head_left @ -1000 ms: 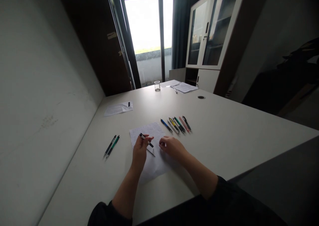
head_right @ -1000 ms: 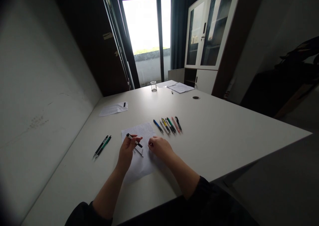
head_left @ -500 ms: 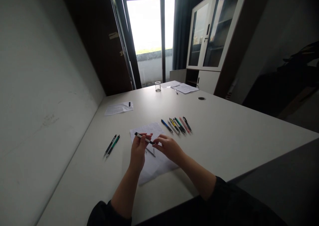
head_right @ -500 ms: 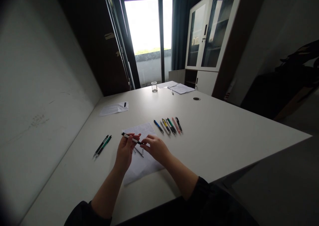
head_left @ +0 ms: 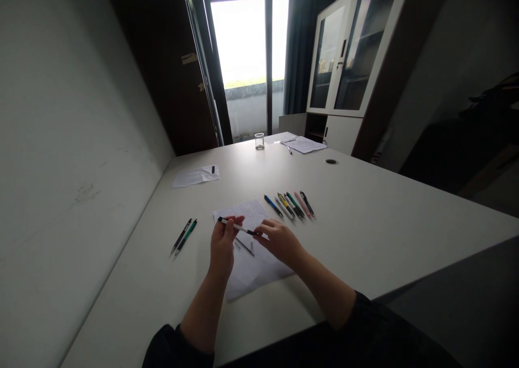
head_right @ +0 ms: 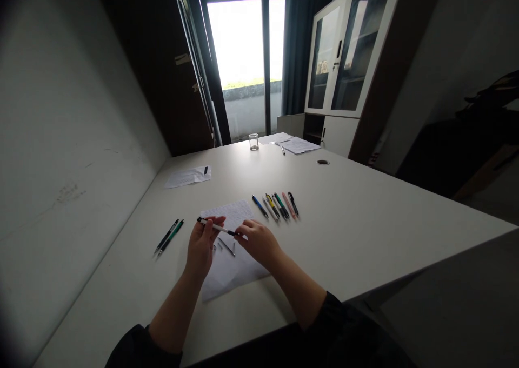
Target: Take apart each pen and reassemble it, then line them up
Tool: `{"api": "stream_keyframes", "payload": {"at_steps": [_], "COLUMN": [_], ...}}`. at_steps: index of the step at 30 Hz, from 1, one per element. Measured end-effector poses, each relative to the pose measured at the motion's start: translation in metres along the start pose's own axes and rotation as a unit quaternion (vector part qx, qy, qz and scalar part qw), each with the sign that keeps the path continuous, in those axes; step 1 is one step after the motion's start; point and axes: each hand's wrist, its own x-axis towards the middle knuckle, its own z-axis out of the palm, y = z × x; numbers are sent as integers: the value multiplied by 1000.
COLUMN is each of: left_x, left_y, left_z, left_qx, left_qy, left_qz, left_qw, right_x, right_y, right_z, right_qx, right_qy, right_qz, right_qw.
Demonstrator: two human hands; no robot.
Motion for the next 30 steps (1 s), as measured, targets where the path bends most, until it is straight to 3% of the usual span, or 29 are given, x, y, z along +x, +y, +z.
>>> {"api": "stream_keyframes", "payload": {"at_steps": [7, 13, 22, 27, 30], "left_x": [11, 9, 10, 12, 12], "left_y": [12, 15, 15, 11, 10], "left_z": [-15, -14, -17, -21, -20], "left_qx": [-26, -33, -24, -45, -58], "left_qy": [73, 90, 145, 146, 127], "left_qz": [48, 54, -2, -11, -13], "left_qw": [996, 994, 989, 988, 990], "right_x": [-2, -3, -4, -5, -4], "right_y": [10, 9, 16, 16, 13], "right_z": [4, 9, 15, 11, 4], "right_qx": [26, 21, -20, 10, 36], "right_qy": [6, -29, -72, -56, -2], "right_qz": [49, 76, 85, 88, 74], "right_qw": [998, 996, 994, 994, 997]}}
